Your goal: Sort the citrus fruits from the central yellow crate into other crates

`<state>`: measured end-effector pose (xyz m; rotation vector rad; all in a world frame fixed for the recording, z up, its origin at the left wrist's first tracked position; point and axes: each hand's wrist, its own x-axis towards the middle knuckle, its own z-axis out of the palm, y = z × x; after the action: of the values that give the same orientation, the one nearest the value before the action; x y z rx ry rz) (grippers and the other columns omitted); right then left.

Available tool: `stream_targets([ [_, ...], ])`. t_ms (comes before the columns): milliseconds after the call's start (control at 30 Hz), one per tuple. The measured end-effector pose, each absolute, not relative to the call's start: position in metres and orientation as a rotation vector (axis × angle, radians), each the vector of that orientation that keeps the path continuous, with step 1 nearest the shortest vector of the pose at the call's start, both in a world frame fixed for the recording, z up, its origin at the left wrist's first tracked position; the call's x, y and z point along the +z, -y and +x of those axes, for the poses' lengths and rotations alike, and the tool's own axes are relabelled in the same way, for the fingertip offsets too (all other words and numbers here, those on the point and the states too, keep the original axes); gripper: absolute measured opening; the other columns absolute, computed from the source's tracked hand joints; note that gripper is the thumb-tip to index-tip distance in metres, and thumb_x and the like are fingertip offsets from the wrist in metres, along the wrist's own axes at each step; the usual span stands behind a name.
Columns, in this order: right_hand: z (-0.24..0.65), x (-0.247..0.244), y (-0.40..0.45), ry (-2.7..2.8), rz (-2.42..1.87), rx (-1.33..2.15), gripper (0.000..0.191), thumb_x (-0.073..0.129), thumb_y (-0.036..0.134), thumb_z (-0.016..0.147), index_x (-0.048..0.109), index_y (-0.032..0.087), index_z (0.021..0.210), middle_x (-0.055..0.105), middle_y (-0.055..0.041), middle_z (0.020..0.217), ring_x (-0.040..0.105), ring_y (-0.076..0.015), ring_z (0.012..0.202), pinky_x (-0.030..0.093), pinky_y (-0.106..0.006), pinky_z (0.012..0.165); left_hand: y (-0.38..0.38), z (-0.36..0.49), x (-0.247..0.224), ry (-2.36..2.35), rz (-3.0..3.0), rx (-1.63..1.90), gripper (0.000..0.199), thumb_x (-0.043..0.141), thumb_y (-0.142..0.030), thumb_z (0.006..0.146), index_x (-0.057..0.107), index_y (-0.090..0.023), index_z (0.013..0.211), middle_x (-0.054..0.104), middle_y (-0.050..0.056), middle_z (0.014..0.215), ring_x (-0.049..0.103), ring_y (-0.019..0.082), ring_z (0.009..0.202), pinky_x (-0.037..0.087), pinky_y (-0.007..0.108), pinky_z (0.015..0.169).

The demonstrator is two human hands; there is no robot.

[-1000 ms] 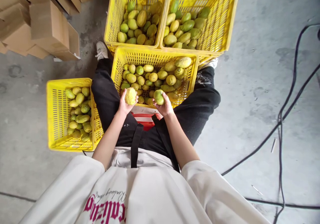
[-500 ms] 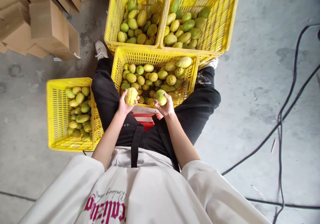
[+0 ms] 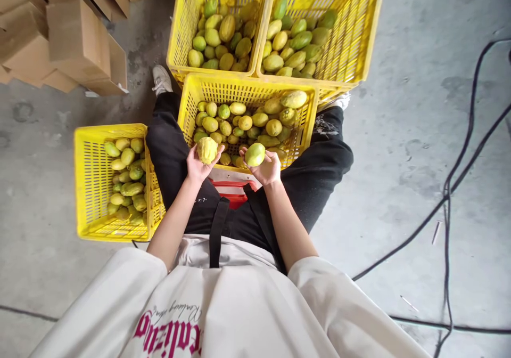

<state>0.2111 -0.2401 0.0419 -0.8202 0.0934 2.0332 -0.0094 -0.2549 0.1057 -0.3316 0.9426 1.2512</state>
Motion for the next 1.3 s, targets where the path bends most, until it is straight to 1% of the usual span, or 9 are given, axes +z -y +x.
stream_targets([
  [167,0.214,0.047,0.24,-0.044,-0.881,2.08,0.028,0.075,0.04,0.083,0.06,0.022,0.099,0.073,-0.0048,0.088,0.068,-0.0143,0.066,0.064,-0.022,0.056,0.252,-0.008,0.114,-0.975,-0.336,1.221,0.043,0.038,-0.048,0.105,0.065,-0.017,0.117,0.072,0.008,0.088,0.074,0.018,0.081,0.057,0.02,0.056],
  [300,0.212,0.05,0.242,0.013,-0.878,2.096,0.037,0.082,0.034,0.078,0.057,0.027,0.105,0.071,-0.0006,0.085,0.067,-0.0144,0.062,0.054,-0.018,0.043,0.252,-0.007,0.115,-0.941,-0.264,1.156,0.044,0.033,-0.043,0.105,0.066,-0.016,0.116,0.074,0.011,0.1,0.068,0.015,0.071,0.051,0.019,0.05],
  [433,0.21,0.051,0.241,0.041,-0.885,2.098,0.038,0.08,0.034,0.078,0.056,0.028,0.107,0.072,0.0005,0.087,0.071,-0.0171,0.068,0.056,-0.02,0.047,0.253,-0.006,0.112,-0.988,-0.221,1.145,0.045,0.036,-0.043,0.104,0.067,-0.017,0.123,0.074,0.009,0.095,0.067,0.016,0.069,0.051,0.021,0.053],
  [667,0.21,0.056,0.242,0.061,-0.782,2.172,0.039,0.074,0.028,0.072,0.059,0.025,0.108,0.076,-0.007,0.107,0.074,-0.0309,0.105,0.068,-0.048,0.076,0.255,-0.003,0.109,-0.927,-0.21,1.218,0.045,0.034,-0.035,0.107,0.062,-0.024,0.14,0.077,0.009,0.112,0.073,0.026,0.113,0.061,0.041,0.092],
  [767,0.212,0.058,0.243,0.109,-0.82,2.191,0.04,0.078,0.026,0.073,0.06,0.025,0.109,0.076,-0.0055,0.102,0.075,-0.0286,0.102,0.069,-0.043,0.075,0.255,-0.003,0.109,-0.934,-0.194,1.197,0.042,0.036,-0.038,0.109,0.061,-0.026,0.14,0.077,0.008,0.111,0.076,0.024,0.107,0.062,0.034,0.083],
  [867,0.215,0.058,0.243,0.126,-0.865,2.203,0.044,0.083,0.037,0.076,0.061,0.026,0.113,0.074,-0.0033,0.093,0.076,-0.0243,0.086,0.069,-0.034,0.06,0.255,-0.004,0.111,-0.957,-0.174,1.152,0.042,0.036,-0.041,0.109,0.06,-0.027,0.14,0.077,0.009,0.108,0.077,0.021,0.089,0.059,0.026,0.067],
  [1067,0.215,0.056,0.242,0.104,-0.916,2.188,0.047,0.085,0.043,0.077,0.059,0.027,0.113,0.074,-0.001,0.089,0.072,-0.0171,0.063,0.063,-0.025,0.047,0.255,-0.005,0.113,-0.942,-0.134,1.083,0.048,0.029,-0.046,0.109,0.063,-0.027,0.136,0.076,0.008,0.094,0.074,0.022,0.072,0.056,0.028,0.054],
  [1167,0.212,0.058,0.241,0.079,-0.921,2.192,0.04,0.08,0.044,0.082,0.06,0.027,0.112,0.074,-0.0017,0.09,0.074,-0.0199,0.071,0.066,-0.03,0.052,0.254,-0.004,0.113,-0.955,-0.129,1.033,0.05,0.029,-0.044,0.108,0.062,-0.026,0.141,0.077,0.009,0.097,0.075,0.023,0.076,0.058,0.031,0.061],
  [1300,0.209,0.064,0.239,0.022,-0.814,2.141,0.035,0.072,0.04,0.083,0.062,0.027,0.114,0.076,-0.0044,0.103,0.074,-0.029,0.106,0.068,-0.05,0.079,0.254,-0.001,0.115,-0.952,-0.135,1.05,0.052,0.027,-0.038,0.109,0.058,-0.027,0.149,0.078,0.01,0.103,0.078,0.026,0.097,0.063,0.042,0.085],
])
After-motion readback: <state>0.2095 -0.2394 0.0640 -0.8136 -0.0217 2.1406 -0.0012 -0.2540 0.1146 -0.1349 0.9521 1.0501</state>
